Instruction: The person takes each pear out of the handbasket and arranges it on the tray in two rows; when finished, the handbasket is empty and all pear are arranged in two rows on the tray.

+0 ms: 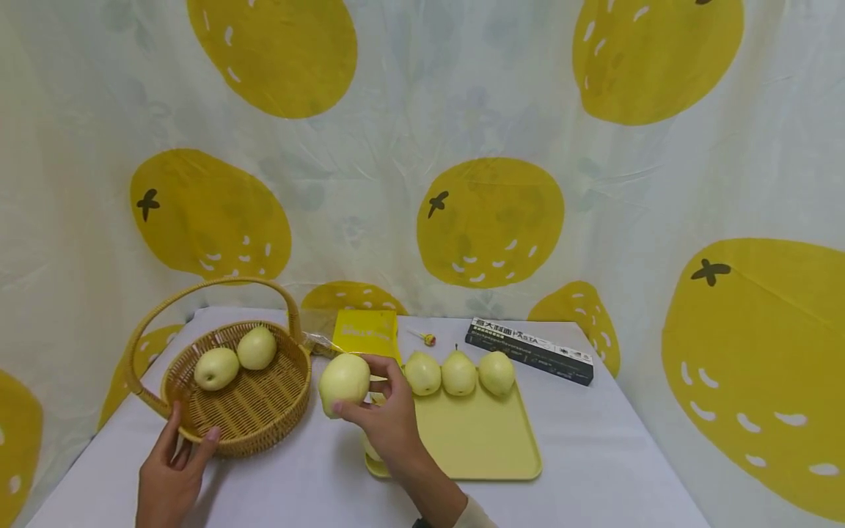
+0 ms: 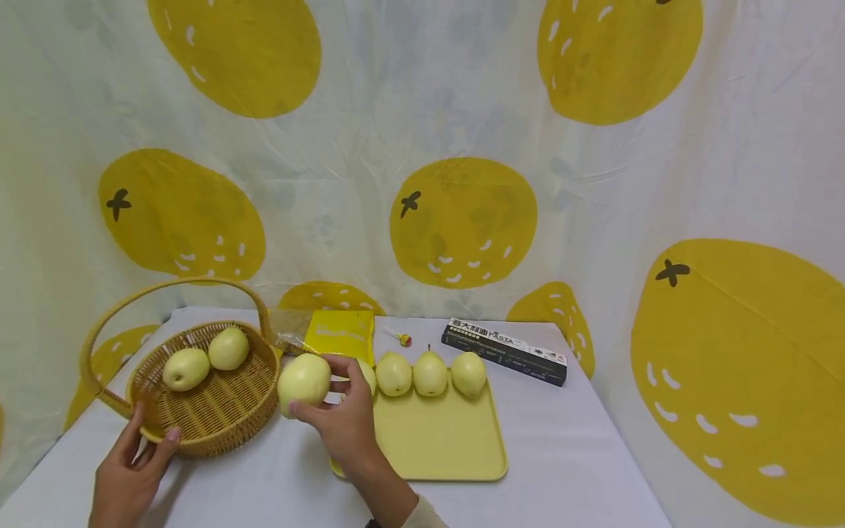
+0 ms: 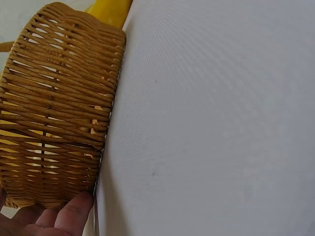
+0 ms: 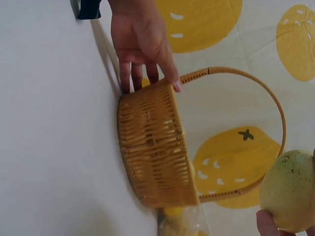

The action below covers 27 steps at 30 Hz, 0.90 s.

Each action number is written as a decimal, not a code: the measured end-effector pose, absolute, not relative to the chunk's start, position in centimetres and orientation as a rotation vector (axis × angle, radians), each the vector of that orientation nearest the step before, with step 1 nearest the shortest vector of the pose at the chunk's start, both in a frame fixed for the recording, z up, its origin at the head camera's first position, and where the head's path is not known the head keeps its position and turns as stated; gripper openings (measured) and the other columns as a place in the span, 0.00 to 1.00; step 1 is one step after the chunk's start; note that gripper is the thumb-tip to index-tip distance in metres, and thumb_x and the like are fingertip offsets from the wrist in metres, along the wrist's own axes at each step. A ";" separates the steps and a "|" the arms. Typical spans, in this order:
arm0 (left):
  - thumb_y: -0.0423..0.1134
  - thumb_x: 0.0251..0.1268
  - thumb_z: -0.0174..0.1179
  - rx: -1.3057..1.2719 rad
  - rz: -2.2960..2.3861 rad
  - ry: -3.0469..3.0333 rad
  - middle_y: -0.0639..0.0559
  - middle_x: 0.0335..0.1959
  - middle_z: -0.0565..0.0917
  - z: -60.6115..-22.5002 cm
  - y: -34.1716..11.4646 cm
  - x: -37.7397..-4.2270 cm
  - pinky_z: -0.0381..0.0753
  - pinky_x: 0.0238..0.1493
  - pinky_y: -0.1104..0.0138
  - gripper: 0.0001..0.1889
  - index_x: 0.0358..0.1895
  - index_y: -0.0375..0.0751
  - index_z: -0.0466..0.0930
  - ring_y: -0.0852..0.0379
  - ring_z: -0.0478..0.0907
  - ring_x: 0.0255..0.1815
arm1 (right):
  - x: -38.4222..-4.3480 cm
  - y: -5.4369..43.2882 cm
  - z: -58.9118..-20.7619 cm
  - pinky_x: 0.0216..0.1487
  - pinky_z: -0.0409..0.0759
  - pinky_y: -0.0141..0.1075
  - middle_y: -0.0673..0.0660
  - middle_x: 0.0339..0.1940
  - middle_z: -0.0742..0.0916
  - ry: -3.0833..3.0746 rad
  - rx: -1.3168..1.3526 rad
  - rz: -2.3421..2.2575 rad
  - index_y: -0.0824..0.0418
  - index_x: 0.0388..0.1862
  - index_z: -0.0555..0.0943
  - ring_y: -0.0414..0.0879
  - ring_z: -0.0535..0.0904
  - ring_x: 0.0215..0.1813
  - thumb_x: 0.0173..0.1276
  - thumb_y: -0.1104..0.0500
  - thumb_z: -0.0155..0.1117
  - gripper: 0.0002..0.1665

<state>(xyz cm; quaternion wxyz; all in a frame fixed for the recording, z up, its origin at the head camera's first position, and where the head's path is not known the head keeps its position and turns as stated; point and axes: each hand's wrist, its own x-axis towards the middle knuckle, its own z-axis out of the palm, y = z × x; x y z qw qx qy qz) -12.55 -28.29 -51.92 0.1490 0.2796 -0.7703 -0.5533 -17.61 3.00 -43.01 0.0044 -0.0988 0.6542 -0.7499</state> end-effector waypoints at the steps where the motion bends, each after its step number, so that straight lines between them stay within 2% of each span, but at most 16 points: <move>1: 0.58 0.74 0.67 0.804 -1.594 -2.213 0.76 0.85 0.45 -51.9 -28.3 -12.6 0.61 0.80 0.77 0.46 0.85 0.72 0.44 0.55 0.45 0.89 | -17.6 3.4 -43.1 0.51 0.90 0.36 0.55 0.64 0.81 2.068 -0.297 -2.343 0.49 0.65 0.80 0.50 0.80 0.55 0.51 0.66 0.86 0.42; 10: 0.57 0.74 0.66 0.795 -1.636 -2.202 0.78 0.85 0.45 -51.6 -28.2 -12.4 0.61 0.80 0.77 0.46 0.84 0.74 0.44 0.53 0.46 0.89 | -17.5 6.8 -44.6 0.53 0.87 0.37 0.57 0.70 0.80 2.148 -0.195 -2.295 0.55 0.70 0.77 0.51 0.80 0.58 0.54 0.64 0.86 0.45; 23: 0.61 0.74 0.65 0.802 -1.611 -2.258 0.75 0.85 0.43 -51.7 -28.4 -12.5 0.63 0.79 0.75 0.47 0.84 0.76 0.42 0.45 0.49 0.88 | -18.3 11.4 -47.2 0.52 0.90 0.35 0.58 0.68 0.80 2.286 -0.065 -2.212 0.56 0.71 0.77 0.54 0.79 0.57 0.53 0.63 0.87 0.46; 27: 0.61 0.73 0.65 0.798 -1.616 -2.264 0.76 0.85 0.43 -51.8 -28.6 -12.5 0.63 0.78 0.77 0.47 0.84 0.77 0.41 0.44 0.50 0.88 | -18.3 12.6 -48.0 0.50 0.89 0.33 0.58 0.68 0.80 2.344 0.005 -2.165 0.54 0.69 0.78 0.53 0.79 0.57 0.52 0.64 0.87 0.45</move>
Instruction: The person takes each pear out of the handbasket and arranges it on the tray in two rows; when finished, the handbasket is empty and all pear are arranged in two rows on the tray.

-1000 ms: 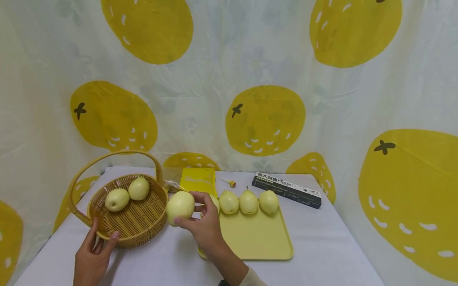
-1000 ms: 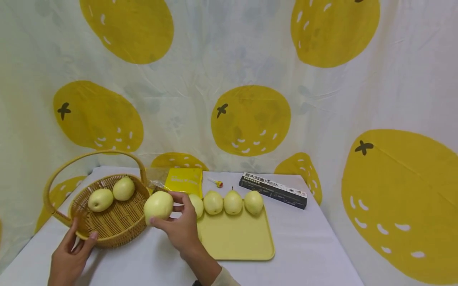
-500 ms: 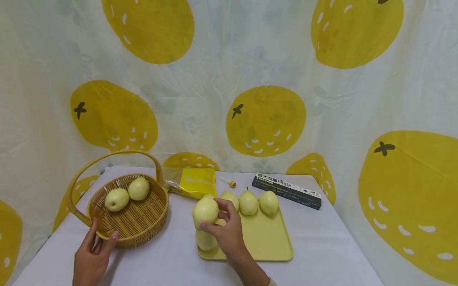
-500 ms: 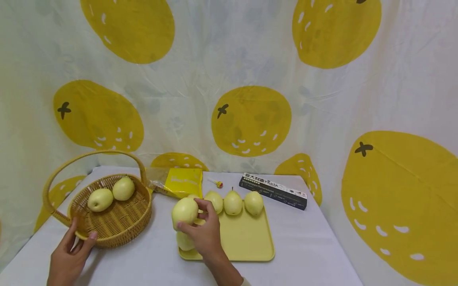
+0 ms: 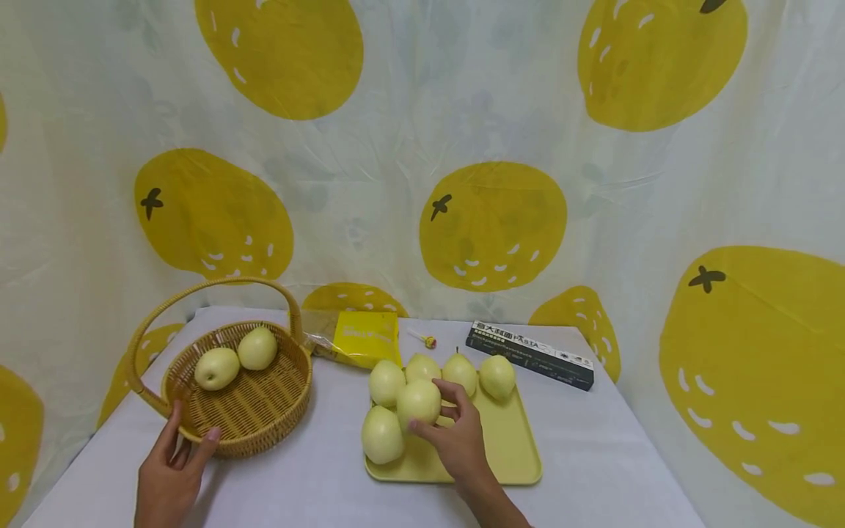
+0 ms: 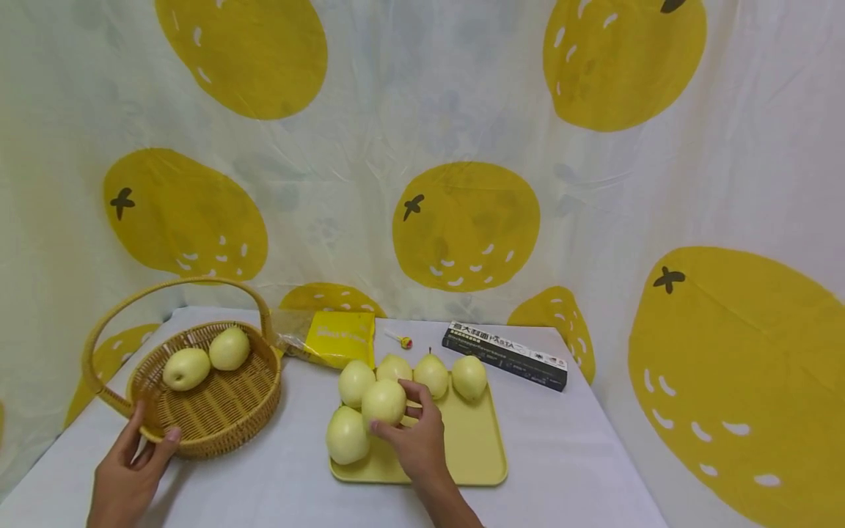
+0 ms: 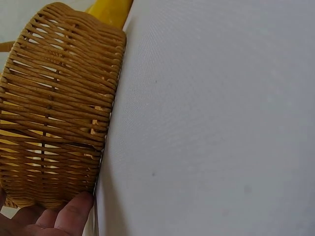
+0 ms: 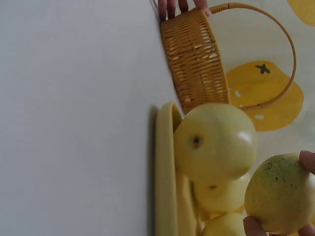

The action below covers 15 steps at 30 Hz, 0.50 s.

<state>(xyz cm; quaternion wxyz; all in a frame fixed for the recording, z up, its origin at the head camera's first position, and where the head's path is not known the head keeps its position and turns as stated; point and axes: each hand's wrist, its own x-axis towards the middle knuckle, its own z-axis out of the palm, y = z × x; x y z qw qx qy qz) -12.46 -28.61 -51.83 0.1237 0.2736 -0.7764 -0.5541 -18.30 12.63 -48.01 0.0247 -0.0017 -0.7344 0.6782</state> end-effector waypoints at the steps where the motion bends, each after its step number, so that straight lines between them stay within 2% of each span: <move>1: 0.61 0.73 0.65 0.796 -1.614 -2.263 0.76 0.85 0.43 -51.9 -28.7 -12.4 0.63 0.77 0.78 0.47 0.84 0.77 0.42 0.44 0.50 0.88 | -18.3 12.9 -48.2 0.50 0.89 0.33 0.58 0.68 0.81 -2.284 -0.020 2.086 0.54 0.69 0.79 0.52 0.79 0.57 0.51 0.64 0.87 0.45; 6: 0.61 0.74 0.65 0.795 -1.594 -2.266 0.75 0.85 0.43 -51.9 -28.7 -12.4 0.64 0.76 0.81 0.46 0.84 0.77 0.43 0.43 0.52 0.87 | -18.3 13.6 -48.9 0.48 0.89 0.34 0.59 0.66 0.82 -2.368 -0.080 2.009 0.54 0.67 0.80 0.52 0.80 0.56 0.49 0.65 0.88 0.44; 15: 0.64 0.73 0.64 0.828 -1.597 -2.304 0.72 0.86 0.42 -51.8 -28.7 -12.6 0.64 0.79 0.73 0.47 0.84 0.77 0.40 0.43 0.50 0.88 | -18.2 13.7 -50.2 0.47 0.86 0.33 0.62 0.61 0.82 -2.544 -0.076 1.883 0.56 0.67 0.79 0.52 0.83 0.55 0.49 0.66 0.87 0.45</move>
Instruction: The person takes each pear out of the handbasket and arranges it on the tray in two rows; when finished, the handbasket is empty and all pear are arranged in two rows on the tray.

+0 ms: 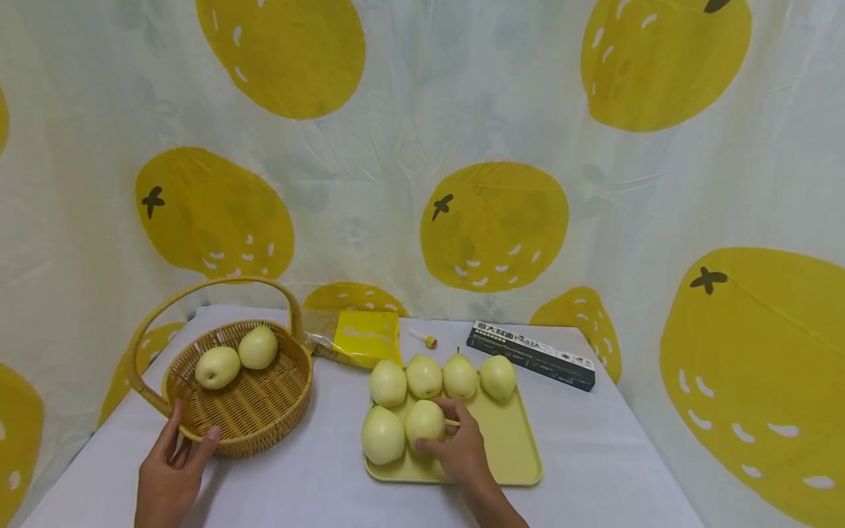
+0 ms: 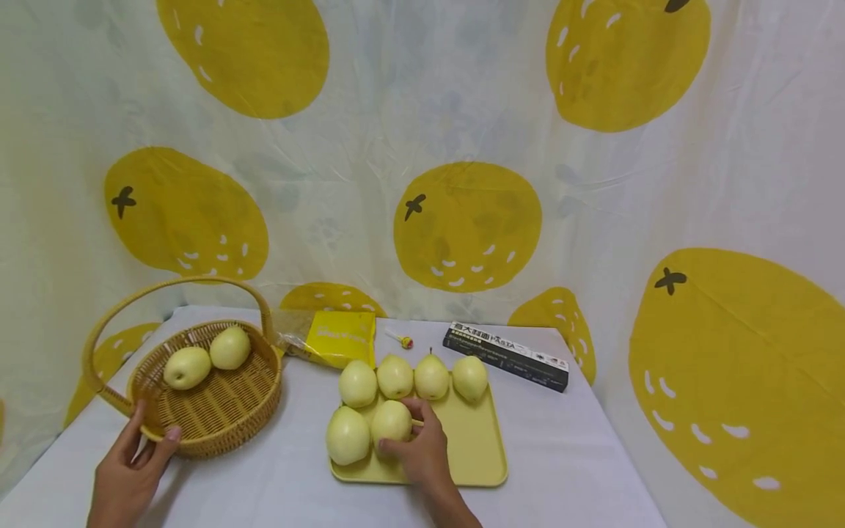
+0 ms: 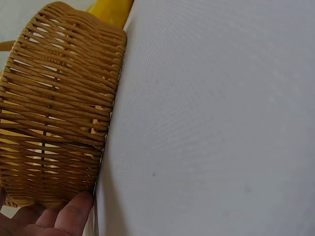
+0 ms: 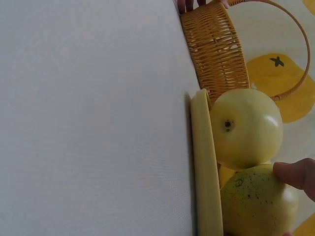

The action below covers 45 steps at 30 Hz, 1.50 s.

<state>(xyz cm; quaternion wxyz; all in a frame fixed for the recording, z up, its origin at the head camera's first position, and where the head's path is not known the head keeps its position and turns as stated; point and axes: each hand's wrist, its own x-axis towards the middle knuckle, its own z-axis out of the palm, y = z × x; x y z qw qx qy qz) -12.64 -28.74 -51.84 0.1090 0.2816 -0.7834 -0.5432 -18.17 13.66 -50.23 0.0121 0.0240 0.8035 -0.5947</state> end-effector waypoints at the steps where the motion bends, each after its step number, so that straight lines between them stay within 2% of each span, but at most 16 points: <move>1: 0.64 0.73 0.64 0.823 -1.596 -2.306 0.72 0.86 0.42 -51.8 -28.8 -12.6 0.64 0.79 0.73 0.47 0.84 0.77 0.40 0.43 0.50 0.88 | -18.1 13.6 -50.2 0.47 0.85 0.33 0.62 0.61 0.82 2.503 0.074 -1.850 0.56 0.67 0.79 0.52 0.83 0.55 0.49 0.66 0.87 0.45; 8: 0.63 0.73 0.64 0.818 -1.596 -2.286 0.73 0.86 0.42 -51.6 -28.8 -12.4 0.64 0.77 0.76 0.47 0.84 0.78 0.41 0.44 0.50 0.88 | -18.1 13.2 -50.0 0.47 0.90 0.36 0.63 0.62 0.81 2.450 0.065 -1.887 0.56 0.68 0.78 0.53 0.84 0.57 0.50 0.64 0.87 0.45; 14: 0.63 0.74 0.63 0.790 -1.605 -2.294 0.75 0.86 0.42 -51.6 -28.7 -12.5 0.62 0.78 0.76 0.46 0.84 0.77 0.40 0.44 0.47 0.89 | -18.7 13.1 -50.2 0.50 0.91 0.37 0.63 0.66 0.81 2.405 0.034 -1.895 0.57 0.73 0.77 0.55 0.83 0.63 0.53 0.62 0.86 0.47; 18: 0.62 0.74 0.64 0.776 -1.612 -2.278 0.76 0.85 0.43 -52.0 -28.5 -12.4 0.64 0.76 0.80 0.45 0.84 0.77 0.42 0.43 0.49 0.88 | -18.9 12.9 -50.2 0.53 0.92 0.39 0.65 0.67 0.82 2.438 0.006 -1.889 0.58 0.74 0.76 0.58 0.83 0.64 0.54 0.62 0.86 0.48; 22: 0.60 0.74 0.65 0.768 -1.618 -2.263 0.76 0.85 0.44 -52.3 -28.4 -12.4 0.64 0.75 0.82 0.45 0.84 0.77 0.43 0.44 0.49 0.88 | -18.9 13.0 -50.1 0.54 0.92 0.40 0.64 0.67 0.83 2.468 0.025 -1.894 0.58 0.73 0.78 0.59 0.84 0.64 0.54 0.62 0.87 0.46; 29: 0.61 0.74 0.65 0.782 -1.622 -2.255 0.77 0.85 0.44 -52.1 -28.6 -12.5 0.62 0.79 0.76 0.46 0.84 0.77 0.43 0.47 0.46 0.89 | -18.9 13.4 -49.5 0.53 0.89 0.38 0.60 0.66 0.86 2.581 0.088 -1.883 0.55 0.68 0.84 0.58 0.84 0.64 0.52 0.61 0.88 0.41; 38: 0.62 0.74 0.65 0.790 -1.635 -2.256 0.77 0.85 0.44 -51.8 -28.6 -12.5 0.62 0.80 0.74 0.46 0.84 0.77 0.42 0.46 0.46 0.89 | -19.1 13.7 -48.6 0.60 0.90 0.47 0.56 0.61 0.90 2.699 0.161 -1.910 0.54 0.61 0.88 0.59 0.82 0.67 0.55 0.59 0.87 0.33; 45: 0.62 0.73 0.65 0.814 -1.627 -2.261 0.76 0.85 0.44 -51.7 -28.5 -12.5 0.62 0.80 0.73 0.47 0.84 0.77 0.42 0.48 0.46 0.89 | -19.1 13.7 -49.0 0.50 0.88 0.36 0.56 0.60 0.89 2.646 0.186 -1.889 0.55 0.58 0.88 0.56 0.85 0.60 0.53 0.62 0.87 0.31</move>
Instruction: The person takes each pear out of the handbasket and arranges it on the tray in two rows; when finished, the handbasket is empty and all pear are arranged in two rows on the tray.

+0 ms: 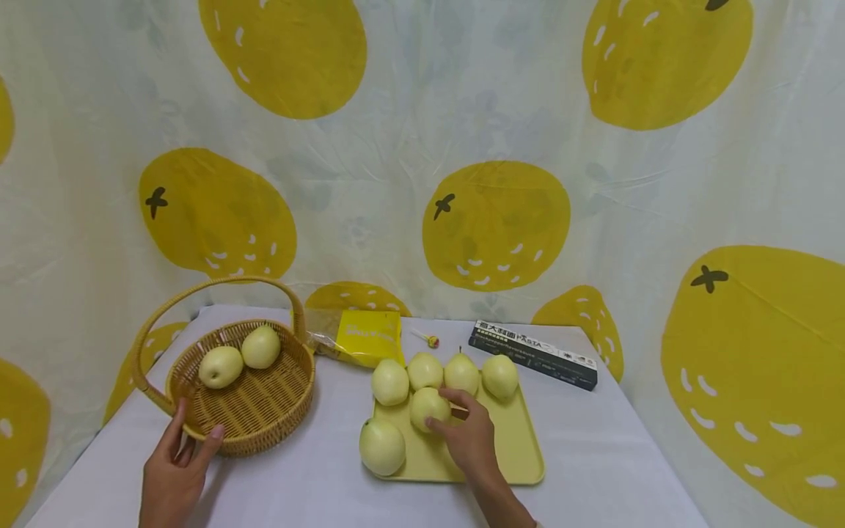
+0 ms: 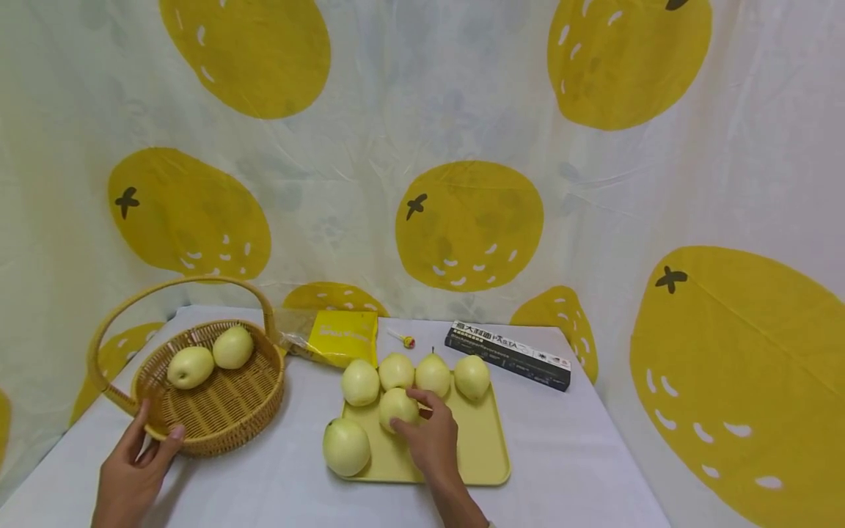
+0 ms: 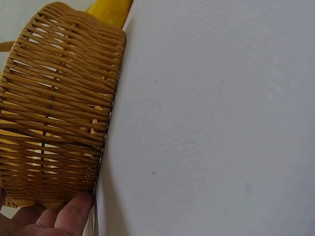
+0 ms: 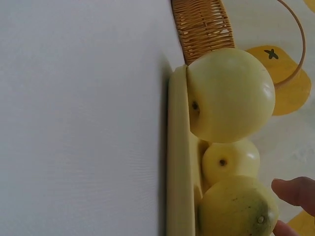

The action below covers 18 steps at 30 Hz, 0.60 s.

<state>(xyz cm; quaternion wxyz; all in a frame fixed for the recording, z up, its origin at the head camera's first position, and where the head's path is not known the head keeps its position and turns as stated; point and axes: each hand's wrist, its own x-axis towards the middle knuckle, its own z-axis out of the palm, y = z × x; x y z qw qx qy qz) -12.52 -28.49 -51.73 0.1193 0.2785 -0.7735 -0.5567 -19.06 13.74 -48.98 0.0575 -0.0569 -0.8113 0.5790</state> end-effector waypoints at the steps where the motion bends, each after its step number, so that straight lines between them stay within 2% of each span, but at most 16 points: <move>1: 0.62 0.73 0.65 0.815 -1.626 -2.262 0.76 0.85 0.44 -51.7 -28.5 -12.5 0.63 0.80 0.72 0.47 0.84 0.77 0.42 0.47 0.46 0.89 | -19.1 13.7 -49.1 0.49 0.88 0.36 0.57 0.60 0.89 -2.462 -0.174 1.775 0.55 0.58 0.88 0.55 0.85 0.59 0.54 0.63 0.86 0.31; 7: 0.62 0.74 0.65 0.799 -1.610 -2.264 0.75 0.86 0.44 -51.5 -28.4 -12.5 0.63 0.79 0.73 0.46 0.84 0.76 0.42 0.44 0.48 0.89 | -18.9 13.5 -49.6 0.43 0.90 0.34 0.60 0.59 0.86 -2.472 -0.141 1.849 0.55 0.57 0.87 0.53 0.87 0.54 0.54 0.61 0.86 0.29; 13: 0.62 0.74 0.64 0.804 -1.614 -2.269 0.75 0.86 0.44 -51.7 -28.5 -12.5 0.63 0.79 0.73 0.46 0.84 0.76 0.42 0.45 0.48 0.89 | -18.7 13.7 -49.6 0.43 0.88 0.34 0.58 0.57 0.89 -2.464 -0.133 1.839 0.55 0.55 0.88 0.52 0.88 0.52 0.53 0.61 0.86 0.29; 18: 0.62 0.74 0.64 0.807 -1.612 -2.279 0.75 0.86 0.44 -51.7 -28.5 -12.5 0.62 0.81 0.72 0.47 0.84 0.76 0.41 0.46 0.46 0.89 | -18.8 14.1 -49.5 0.46 0.88 0.35 0.57 0.57 0.89 -2.472 -0.161 1.813 0.55 0.54 0.89 0.54 0.86 0.54 0.54 0.60 0.86 0.27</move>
